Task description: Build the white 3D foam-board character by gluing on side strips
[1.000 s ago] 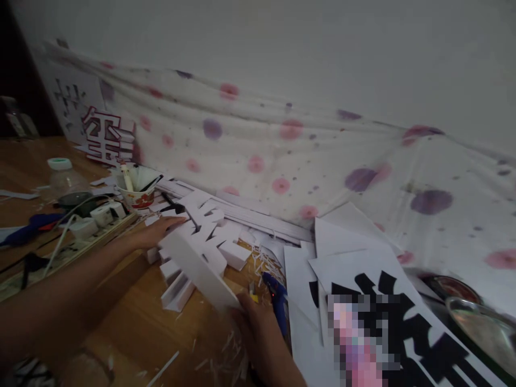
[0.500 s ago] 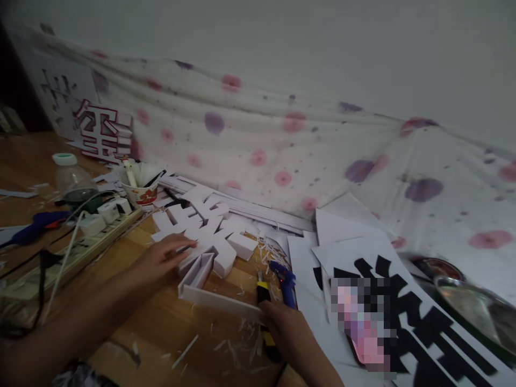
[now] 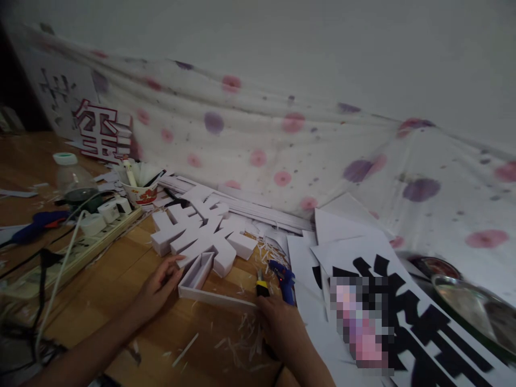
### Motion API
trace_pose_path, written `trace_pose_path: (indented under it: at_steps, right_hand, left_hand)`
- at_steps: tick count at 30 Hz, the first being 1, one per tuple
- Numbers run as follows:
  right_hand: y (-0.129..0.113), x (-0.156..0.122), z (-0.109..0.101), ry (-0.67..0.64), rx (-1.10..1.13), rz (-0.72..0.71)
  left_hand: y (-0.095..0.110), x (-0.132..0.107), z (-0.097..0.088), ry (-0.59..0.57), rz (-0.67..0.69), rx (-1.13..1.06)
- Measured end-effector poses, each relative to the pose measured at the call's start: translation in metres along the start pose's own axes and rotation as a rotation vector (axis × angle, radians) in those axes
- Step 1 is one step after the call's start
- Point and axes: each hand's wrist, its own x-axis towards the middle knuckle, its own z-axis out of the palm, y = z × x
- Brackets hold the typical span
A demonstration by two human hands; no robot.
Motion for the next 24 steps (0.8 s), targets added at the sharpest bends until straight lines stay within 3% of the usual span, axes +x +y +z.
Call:
trace_pose_path:
  at_steps: [4, 9, 14, 24]
  right_hand:
    - [-0.016, 0.007, 0.008, 0.080, -0.088, -0.055]
    - [-0.057, 0.030, 0.025, 0.180, -0.156, -0.152]
    - [-0.088, 0.051, 0.030, 0.250, -0.130, -0.151]
    - [-0.091, 0.047, 0.035, 0.310, -0.042, -0.182]
  left_hand:
    - [-0.003, 0.000, 0.005, -0.070, -0.011, -0.116]
    - [-0.006, -0.001, 0.007, -0.103, -0.116, -0.222]
    - [-0.009, -0.002, 0.008, -0.118, -0.175, -0.297]
    - [-0.010, -0.002, 0.010, -0.127, -0.191, -0.355]
